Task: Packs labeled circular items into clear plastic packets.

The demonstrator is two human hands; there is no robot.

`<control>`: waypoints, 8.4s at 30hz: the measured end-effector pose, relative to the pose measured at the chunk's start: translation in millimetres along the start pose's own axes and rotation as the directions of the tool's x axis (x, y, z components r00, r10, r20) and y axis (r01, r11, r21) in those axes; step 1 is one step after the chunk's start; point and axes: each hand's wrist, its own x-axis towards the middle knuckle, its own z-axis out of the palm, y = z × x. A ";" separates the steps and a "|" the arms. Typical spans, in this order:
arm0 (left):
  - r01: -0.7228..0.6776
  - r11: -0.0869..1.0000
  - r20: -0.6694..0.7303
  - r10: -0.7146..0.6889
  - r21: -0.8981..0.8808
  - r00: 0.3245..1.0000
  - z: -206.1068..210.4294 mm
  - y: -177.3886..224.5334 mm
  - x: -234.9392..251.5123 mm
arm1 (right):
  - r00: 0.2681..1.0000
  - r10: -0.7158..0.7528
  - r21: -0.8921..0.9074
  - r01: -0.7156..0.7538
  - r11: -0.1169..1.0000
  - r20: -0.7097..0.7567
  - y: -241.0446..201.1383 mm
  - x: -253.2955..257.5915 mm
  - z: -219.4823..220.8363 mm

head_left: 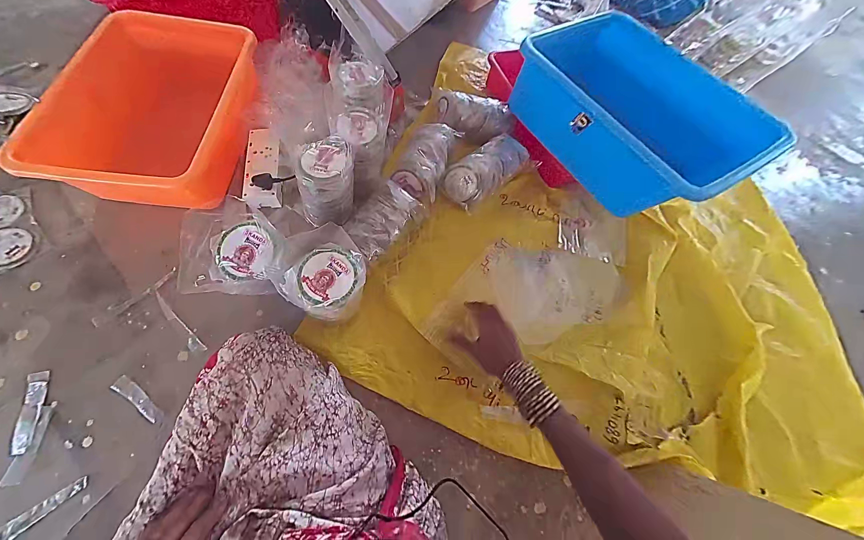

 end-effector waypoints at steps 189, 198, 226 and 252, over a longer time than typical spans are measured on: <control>-0.427 0.494 0.029 -0.628 -0.758 -0.778 192.6 -116.7 -272.5 | 0.003 -0.703 -0.079 0.994 -0.076 0.711 -561.5 -241.9 397.4; -0.366 0.507 -0.027 -0.612 -0.780 -0.790 190.0 -125.5 -269.6 | 0.127 -0.703 0.362 0.785 0.502 0.700 -652.2 -221.5 353.1; -0.997 -0.074 -0.204 -0.977 0.038 0.065 85.5 -43.7 -189.5 | -0.348 -0.818 0.659 -0.486 0.575 0.457 -543.1 -292.2 235.1; -0.971 -0.019 0.089 -0.996 -0.239 -0.003 77.1 -26.7 -185.9 | 0.273 -0.896 0.924 -0.259 0.281 0.349 -471.8 -273.7 161.4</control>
